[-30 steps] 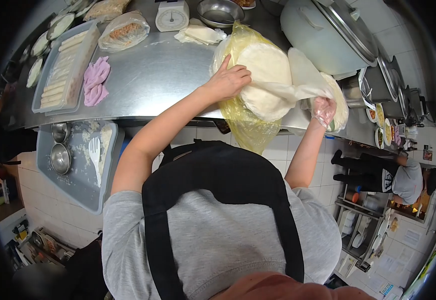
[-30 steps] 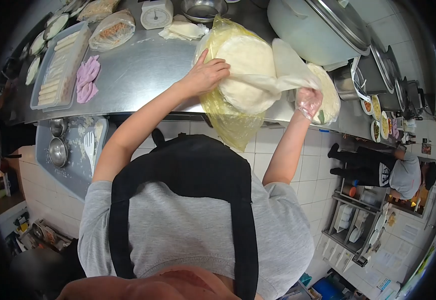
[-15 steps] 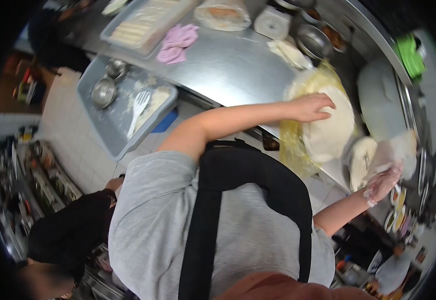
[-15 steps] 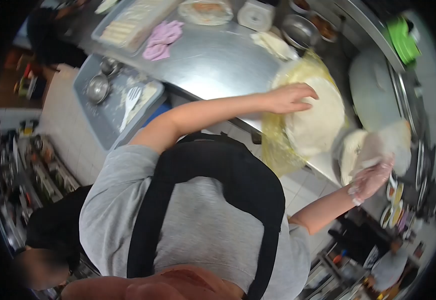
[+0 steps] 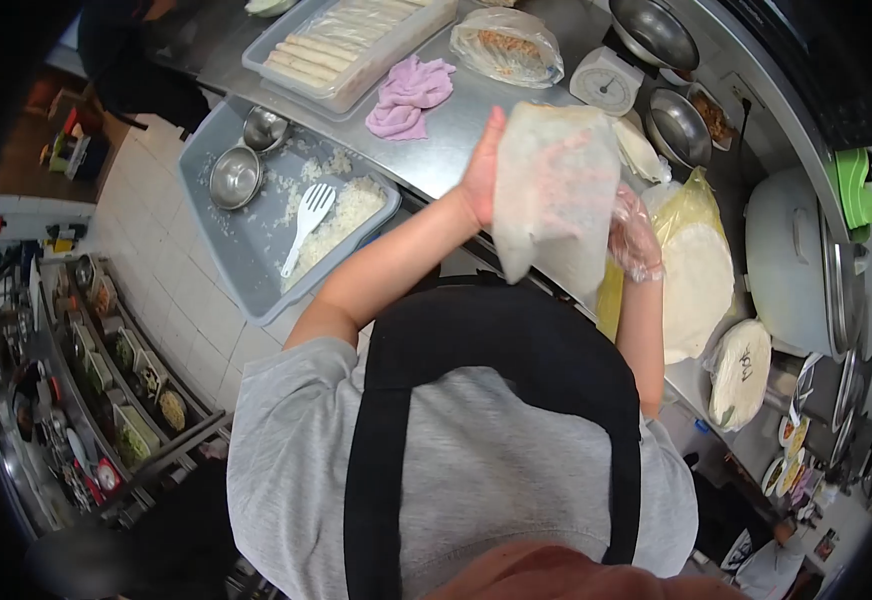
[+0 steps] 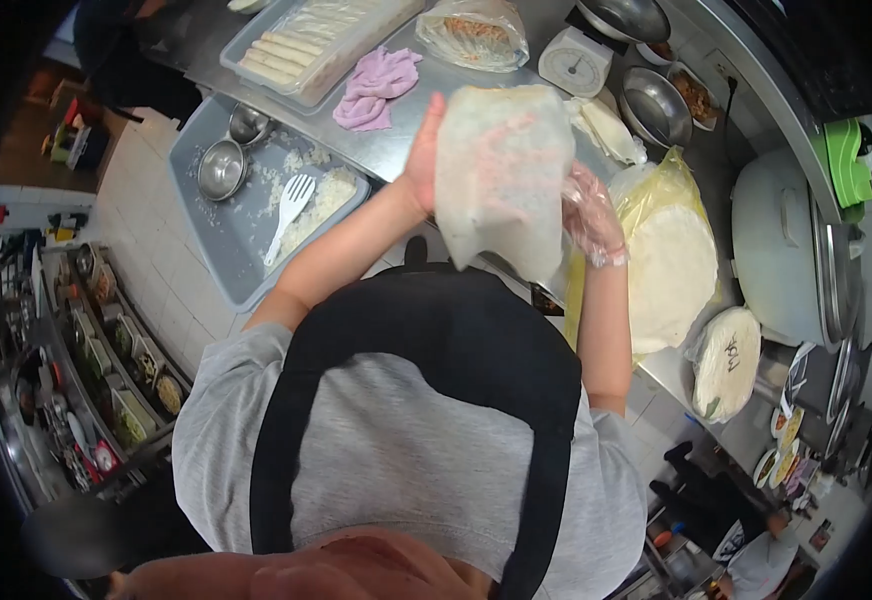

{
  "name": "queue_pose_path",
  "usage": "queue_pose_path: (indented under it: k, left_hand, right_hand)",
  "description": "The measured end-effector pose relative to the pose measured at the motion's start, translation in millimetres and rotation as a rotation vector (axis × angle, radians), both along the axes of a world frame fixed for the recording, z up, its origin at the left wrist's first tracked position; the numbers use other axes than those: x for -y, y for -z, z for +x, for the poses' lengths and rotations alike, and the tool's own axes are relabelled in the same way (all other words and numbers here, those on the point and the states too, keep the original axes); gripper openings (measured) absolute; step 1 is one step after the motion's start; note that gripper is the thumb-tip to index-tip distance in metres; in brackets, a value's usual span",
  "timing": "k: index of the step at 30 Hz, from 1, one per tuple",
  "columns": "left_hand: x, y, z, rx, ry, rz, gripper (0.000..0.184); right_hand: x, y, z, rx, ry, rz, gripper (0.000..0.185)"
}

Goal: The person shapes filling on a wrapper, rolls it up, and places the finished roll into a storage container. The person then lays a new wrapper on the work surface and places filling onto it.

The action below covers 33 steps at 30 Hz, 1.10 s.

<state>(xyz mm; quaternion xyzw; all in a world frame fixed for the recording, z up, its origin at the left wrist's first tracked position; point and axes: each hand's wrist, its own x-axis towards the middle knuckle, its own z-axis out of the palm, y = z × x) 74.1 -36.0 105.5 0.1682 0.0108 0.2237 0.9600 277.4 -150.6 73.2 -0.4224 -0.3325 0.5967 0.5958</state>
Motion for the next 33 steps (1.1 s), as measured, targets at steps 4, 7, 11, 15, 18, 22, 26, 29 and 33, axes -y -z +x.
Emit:
queue_pose_path:
  k: [4, 7, 11, 15, 18, 22, 26, 29, 33]
  left_hand:
    - [-81, 54, -32, 0.067, 0.219, -0.032, 0.097]
    - [-98, 74, -33, -0.132, 0.257, 0.146, 0.083]
    - [-88, 53, -18, -0.493, 0.064, 0.515, 0.056]
    - [-97, 13, -19, -0.441, -0.097, 0.742, 0.063]
    - [-121, -1, -18, -0.434, -0.130, 0.754, 0.061]
    - [-163, 43, -1, -0.552, -0.347, 0.815, 0.060]
    - [-164, 73, -37, -0.802, -0.528, 1.193, 0.039]
    - [-118, 87, -69, -0.868, -0.361, 1.593, 0.024]
    - [-63, 94, -76, -0.773, -0.315, 1.987, 0.028]
  right_hand:
    - [-28, -39, -6, 0.085, 0.262, 0.005, 0.046]
    - [-43, -32, 11, 0.628, 0.460, -0.099, 0.015]
    - [-37, -56, 1, 0.587, 0.329, 0.072, 0.013]
    - [-23, -91, -6, 0.559, 0.538, 0.087, 0.016]
    - [-16, -65, 10, 0.567, 0.663, 0.029, 0.016]
    - [-2, 35, 10, 0.488, 0.769, -0.261, 0.034]
    - [41, 53, -24, 0.464, 0.626, -0.547, 0.043]
    - [64, 40, -26, 0.418, 0.711, -0.437, 0.030]
    - [31, 23, -7, 1.020, 0.638, -0.354, 0.017]
